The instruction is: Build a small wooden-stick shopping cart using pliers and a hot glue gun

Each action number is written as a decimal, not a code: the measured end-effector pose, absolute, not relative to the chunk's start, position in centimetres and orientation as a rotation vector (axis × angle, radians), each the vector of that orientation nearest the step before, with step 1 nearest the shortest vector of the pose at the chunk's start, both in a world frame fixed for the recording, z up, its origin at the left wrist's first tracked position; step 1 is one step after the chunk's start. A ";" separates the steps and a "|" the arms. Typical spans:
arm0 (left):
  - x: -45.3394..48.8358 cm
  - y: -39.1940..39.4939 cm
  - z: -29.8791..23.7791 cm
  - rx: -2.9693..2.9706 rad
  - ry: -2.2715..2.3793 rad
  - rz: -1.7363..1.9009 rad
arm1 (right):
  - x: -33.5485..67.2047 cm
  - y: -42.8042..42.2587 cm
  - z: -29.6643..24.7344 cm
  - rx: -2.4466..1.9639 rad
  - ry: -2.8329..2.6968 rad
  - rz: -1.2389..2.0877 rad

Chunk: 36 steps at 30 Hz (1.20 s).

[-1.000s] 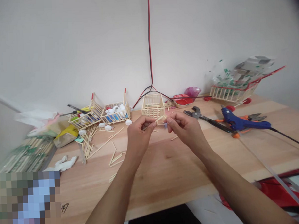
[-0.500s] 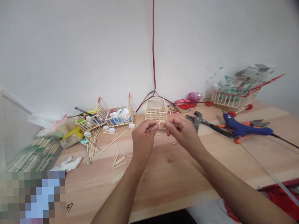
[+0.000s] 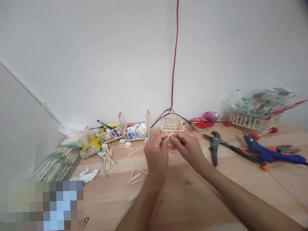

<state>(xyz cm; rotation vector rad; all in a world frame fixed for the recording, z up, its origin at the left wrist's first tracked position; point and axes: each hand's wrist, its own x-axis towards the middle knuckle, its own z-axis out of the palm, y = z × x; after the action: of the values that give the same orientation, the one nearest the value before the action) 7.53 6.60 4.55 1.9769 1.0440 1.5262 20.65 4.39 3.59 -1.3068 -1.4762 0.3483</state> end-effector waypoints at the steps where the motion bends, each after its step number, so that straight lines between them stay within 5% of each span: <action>1: 7.5 6.5 4.6 1.982 1.076 1.564 | 20.6 4.5 3.4 -1.303 -1.417 0.352; 36: 7.8 6.6 5.1 1.743 1.018 1.394 | 21.6 3.2 4.1 -1.300 -1.370 0.431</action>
<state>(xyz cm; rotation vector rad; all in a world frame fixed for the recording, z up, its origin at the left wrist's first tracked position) 7.85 6.57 5.08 1.7431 1.0181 1.3944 21.62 3.16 4.13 -1.3001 -1.3697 0.4307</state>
